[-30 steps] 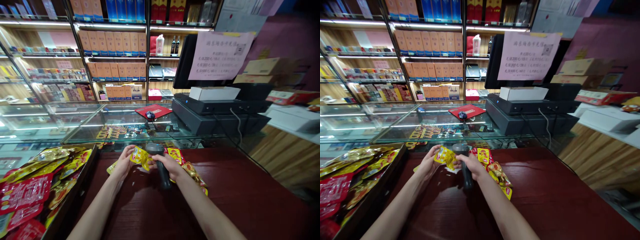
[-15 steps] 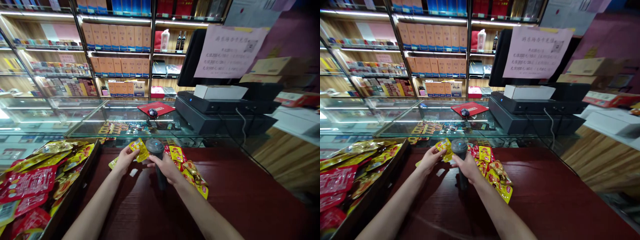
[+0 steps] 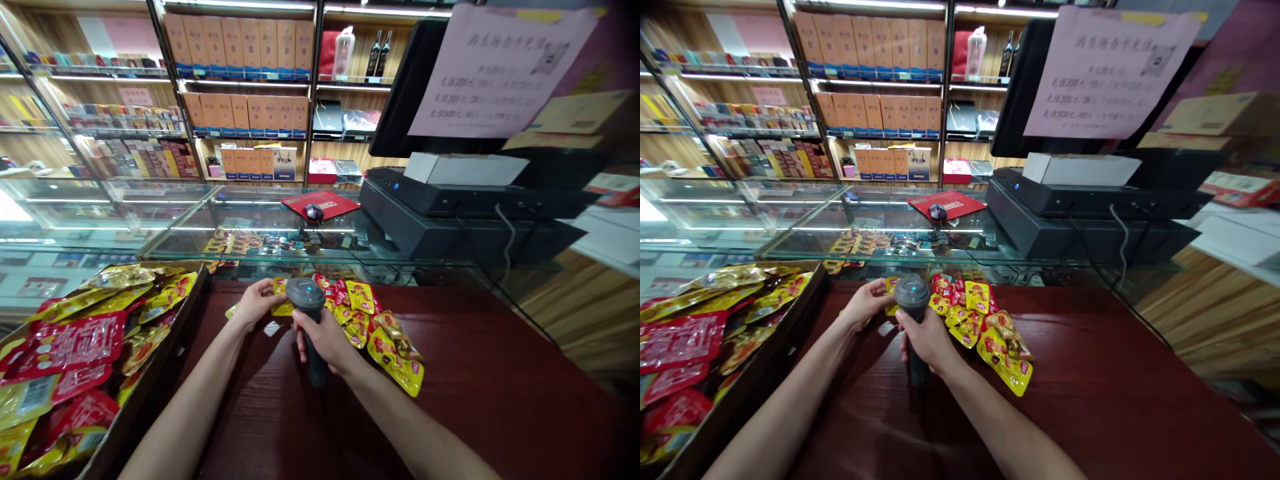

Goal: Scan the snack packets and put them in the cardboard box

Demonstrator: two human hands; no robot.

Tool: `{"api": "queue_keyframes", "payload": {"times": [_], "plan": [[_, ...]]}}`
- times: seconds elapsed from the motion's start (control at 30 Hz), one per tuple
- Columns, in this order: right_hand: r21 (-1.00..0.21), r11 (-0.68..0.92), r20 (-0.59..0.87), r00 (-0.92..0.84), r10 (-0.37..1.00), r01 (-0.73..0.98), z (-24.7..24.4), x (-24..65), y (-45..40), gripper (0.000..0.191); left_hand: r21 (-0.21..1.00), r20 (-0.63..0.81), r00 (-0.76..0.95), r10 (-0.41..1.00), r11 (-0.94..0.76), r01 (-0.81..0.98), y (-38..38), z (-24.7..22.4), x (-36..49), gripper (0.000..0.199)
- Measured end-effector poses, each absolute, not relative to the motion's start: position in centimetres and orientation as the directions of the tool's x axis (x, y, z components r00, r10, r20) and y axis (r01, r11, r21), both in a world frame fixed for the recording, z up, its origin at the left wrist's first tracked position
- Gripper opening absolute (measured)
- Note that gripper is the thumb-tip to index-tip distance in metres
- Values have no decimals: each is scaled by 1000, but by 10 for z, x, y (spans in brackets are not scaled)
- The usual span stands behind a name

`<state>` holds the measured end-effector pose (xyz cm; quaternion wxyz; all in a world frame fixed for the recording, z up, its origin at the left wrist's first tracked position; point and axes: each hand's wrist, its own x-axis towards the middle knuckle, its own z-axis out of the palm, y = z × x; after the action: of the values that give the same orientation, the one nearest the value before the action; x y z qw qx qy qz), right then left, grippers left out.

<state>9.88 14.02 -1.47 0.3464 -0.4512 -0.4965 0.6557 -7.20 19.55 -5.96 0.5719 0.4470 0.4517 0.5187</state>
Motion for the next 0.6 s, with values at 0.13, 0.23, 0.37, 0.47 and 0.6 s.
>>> {"api": "queue_keyframes", "payload": {"times": [0.13, 0.23, 0.37, 0.47, 0.6], "plan": [[-960, -278, -256, -345, 903, -15, -13, 100, 141, 36, 981, -51, 73, 996, 64, -183, 196, -59, -73, 37], [-960, -279, -255, -348, 902, -21, -11, 101, 141, 34, 981, -55, 77, 995, 68, -181, 195, -58, -73, 36], [-957, -290, -264, -356, 897, -20, -10, 100, 141, 34, 980, -65, 75, 995, 77, -181, 193, -55, -71, 36], [-954, -299, -272, -352, 895, -23, -9, 100, 141, 34, 980, -77, 70, 995, 88, -179, 192, -52, -70, 36], [-953, -300, -270, -343, 900, -37, -7, 100, 140, 34, 982, -88, 67, 994, 97, -159, 193, -52, -69, 40]]}}
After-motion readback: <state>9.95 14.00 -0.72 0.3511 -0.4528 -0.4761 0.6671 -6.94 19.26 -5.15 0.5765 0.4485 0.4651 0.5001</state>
